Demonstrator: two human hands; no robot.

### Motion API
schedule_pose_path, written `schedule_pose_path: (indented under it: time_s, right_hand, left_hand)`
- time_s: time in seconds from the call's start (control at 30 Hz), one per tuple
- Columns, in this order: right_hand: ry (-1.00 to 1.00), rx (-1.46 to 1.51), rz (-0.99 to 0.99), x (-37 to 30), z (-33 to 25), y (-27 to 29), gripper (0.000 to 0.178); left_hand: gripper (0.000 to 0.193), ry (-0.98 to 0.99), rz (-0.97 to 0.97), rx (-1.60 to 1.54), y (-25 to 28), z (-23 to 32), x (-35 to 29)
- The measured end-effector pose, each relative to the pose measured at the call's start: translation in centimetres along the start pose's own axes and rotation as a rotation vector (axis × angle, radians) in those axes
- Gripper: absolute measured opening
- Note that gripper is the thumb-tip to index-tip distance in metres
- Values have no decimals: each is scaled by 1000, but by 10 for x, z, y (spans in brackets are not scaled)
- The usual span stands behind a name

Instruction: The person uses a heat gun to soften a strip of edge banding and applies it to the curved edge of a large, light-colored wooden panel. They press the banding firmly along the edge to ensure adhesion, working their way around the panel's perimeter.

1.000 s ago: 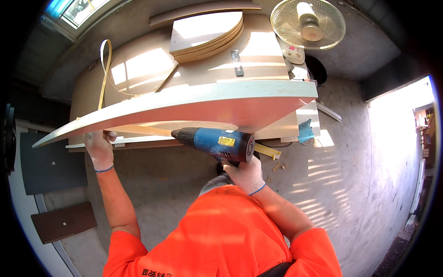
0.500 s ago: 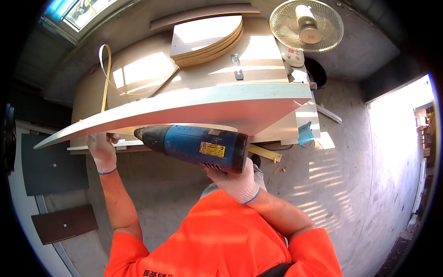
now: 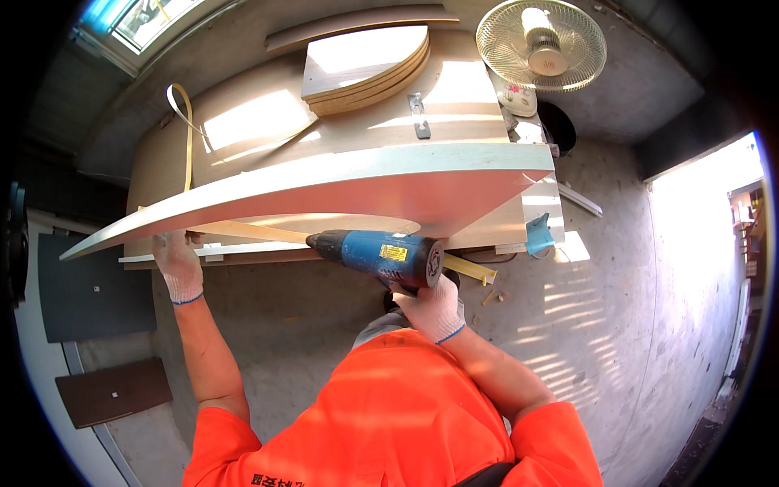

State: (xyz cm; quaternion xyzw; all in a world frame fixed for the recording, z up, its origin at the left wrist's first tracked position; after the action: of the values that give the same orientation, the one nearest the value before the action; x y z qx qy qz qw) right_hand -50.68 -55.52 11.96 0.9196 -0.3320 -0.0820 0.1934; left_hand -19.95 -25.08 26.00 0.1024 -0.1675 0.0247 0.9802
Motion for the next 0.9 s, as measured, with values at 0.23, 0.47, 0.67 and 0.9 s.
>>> schedule_pose_path:
  time_s: [0.23,0.47,0.67,0.9]
  right_hand:
    - [-37,-25,71,-1,37,-11,39]
    - [22,52,-26,2,-23,8,36]
    - [137,261,-29,10,-92,15,33]
    - [116,349,-33,10,-91,8,33]
  left_hand:
    - [23,-20,-34,-3,-6,12,-2]
    - [22,25,-45,-35,-6,12,-6]
    - [20,59,-6,-47,-10,11,-6]
    - [19,95,-14,-69,-9,8,-3]
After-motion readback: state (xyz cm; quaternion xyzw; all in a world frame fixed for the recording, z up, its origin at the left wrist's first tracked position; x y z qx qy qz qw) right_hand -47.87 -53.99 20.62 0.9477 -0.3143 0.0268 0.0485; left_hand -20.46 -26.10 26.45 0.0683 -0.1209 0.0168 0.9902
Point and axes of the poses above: each hand's wrist, its own x-axis towards the middle knuckle, its own y-axis out of the back of the hand, z = x × y, the point moved 3 cm from there along x, towards the middle knuckle, and after that the axes turned 7 degrees about z, right-handed, at the moved point
